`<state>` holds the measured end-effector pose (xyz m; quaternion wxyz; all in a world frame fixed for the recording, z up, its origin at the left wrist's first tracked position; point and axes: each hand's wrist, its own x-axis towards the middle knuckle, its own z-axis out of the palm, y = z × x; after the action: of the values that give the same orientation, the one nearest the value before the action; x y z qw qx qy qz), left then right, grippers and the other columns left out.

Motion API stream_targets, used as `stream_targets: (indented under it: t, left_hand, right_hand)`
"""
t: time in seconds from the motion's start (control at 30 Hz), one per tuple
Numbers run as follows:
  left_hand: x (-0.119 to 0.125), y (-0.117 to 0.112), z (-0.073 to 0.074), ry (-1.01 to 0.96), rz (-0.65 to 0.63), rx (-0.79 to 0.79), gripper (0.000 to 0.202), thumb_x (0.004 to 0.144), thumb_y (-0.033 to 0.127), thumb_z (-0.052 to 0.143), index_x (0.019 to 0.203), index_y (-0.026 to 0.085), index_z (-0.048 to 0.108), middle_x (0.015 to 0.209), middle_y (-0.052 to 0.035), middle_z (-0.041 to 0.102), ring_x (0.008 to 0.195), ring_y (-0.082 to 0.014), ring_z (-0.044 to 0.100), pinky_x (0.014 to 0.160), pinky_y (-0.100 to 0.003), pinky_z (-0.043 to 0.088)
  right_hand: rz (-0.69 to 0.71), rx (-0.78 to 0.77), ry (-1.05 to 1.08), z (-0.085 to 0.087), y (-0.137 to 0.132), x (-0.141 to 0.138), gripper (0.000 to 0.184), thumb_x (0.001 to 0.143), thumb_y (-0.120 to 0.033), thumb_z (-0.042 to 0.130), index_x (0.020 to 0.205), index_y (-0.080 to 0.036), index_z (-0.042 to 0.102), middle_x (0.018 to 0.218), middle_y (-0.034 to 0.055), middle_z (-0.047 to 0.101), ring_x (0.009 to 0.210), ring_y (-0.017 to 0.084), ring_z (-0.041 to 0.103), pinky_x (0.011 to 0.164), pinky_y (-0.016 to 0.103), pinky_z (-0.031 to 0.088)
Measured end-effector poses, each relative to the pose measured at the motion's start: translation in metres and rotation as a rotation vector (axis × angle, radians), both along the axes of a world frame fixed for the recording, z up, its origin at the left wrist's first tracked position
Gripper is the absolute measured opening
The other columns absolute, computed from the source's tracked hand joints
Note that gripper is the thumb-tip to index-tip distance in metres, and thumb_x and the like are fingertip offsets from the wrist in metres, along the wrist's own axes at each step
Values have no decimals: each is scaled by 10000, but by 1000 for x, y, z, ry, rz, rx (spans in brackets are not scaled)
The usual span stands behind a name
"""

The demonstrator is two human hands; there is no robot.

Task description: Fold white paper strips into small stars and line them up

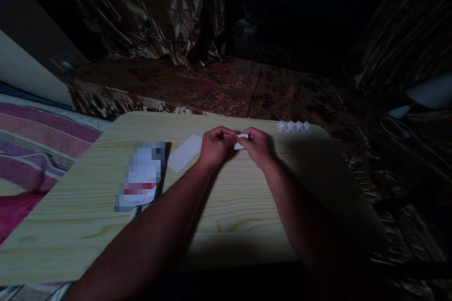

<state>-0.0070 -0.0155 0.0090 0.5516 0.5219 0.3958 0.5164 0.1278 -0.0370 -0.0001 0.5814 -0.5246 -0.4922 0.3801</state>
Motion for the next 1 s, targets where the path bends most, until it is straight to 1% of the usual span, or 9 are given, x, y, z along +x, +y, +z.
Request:
stream_targets:
  t: [0.37, 0.53, 0.63, 0.77, 0.87, 0.93, 1.0]
  left_hand:
    - [0, 0, 0, -59, -50, -39, 144, 606, 224, 760, 706, 140, 698, 606, -17, 666, 517, -106, 535, 520, -232, 406]
    - [0, 0, 1, -35, -88, -31, 164, 593, 238, 777, 701, 139, 702, 579, -7, 641, 488, -95, 496, 487, -227, 375]
    - [0, -1, 1, -22, -95, -31, 161, 590, 234, 774, 696, 137, 702, 565, -5, 627, 476, -91, 477, 469, -225, 355]
    - [-1, 1, 0, -45, -72, -37, 129, 601, 217, 737, 697, 140, 696, 564, -4, 620, 475, -92, 476, 469, -224, 351]
    - [-1, 3, -2, -60, -18, -21, 124, 606, 209, 716, 708, 144, 691, 581, -3, 623, 494, -91, 487, 491, -221, 363]
    - [-2, 4, -4, -53, 14, -6, 123, 615, 215, 710, 714, 147, 687, 578, 3, 613, 498, -87, 483, 494, -216, 361]
    - [-2, 5, -4, -46, 34, -3, 126, 621, 225, 710, 717, 150, 681, 563, 13, 595, 487, -82, 466, 484, -212, 353]
  right_hand:
    - [-11, 7, -23, -2, 0, 1, 178, 651, -333, 673, 699, -171, 619, 589, -28, 574, 554, 116, 506, 522, 232, 370]
    - [-9, 61, -109, -1, -1, 3, 156, 707, -312, 603, 640, -172, 600, 585, -29, 546, 566, 109, 480, 538, 232, 362]
    - [3, 58, -135, 1, -2, 3, 163, 716, -312, 580, 625, -177, 582, 587, -31, 534, 571, 109, 472, 547, 234, 365]
    - [14, 10, -91, 7, -5, 1, 186, 702, -349, 615, 642, -175, 583, 594, -27, 545, 576, 112, 484, 554, 239, 381]
    - [75, -49, 0, 11, -7, -1, 227, 686, -393, 652, 719, -174, 598, 622, -18, 580, 590, 124, 522, 551, 244, 404]
    - [106, -81, 40, 12, -7, -1, 230, 665, -372, 666, 764, -176, 598, 640, -16, 599, 594, 129, 537, 544, 244, 412]
    - [108, -94, 32, 11, -7, -1, 200, 648, -321, 661, 768, -177, 593, 641, -20, 604, 580, 121, 531, 528, 236, 396]
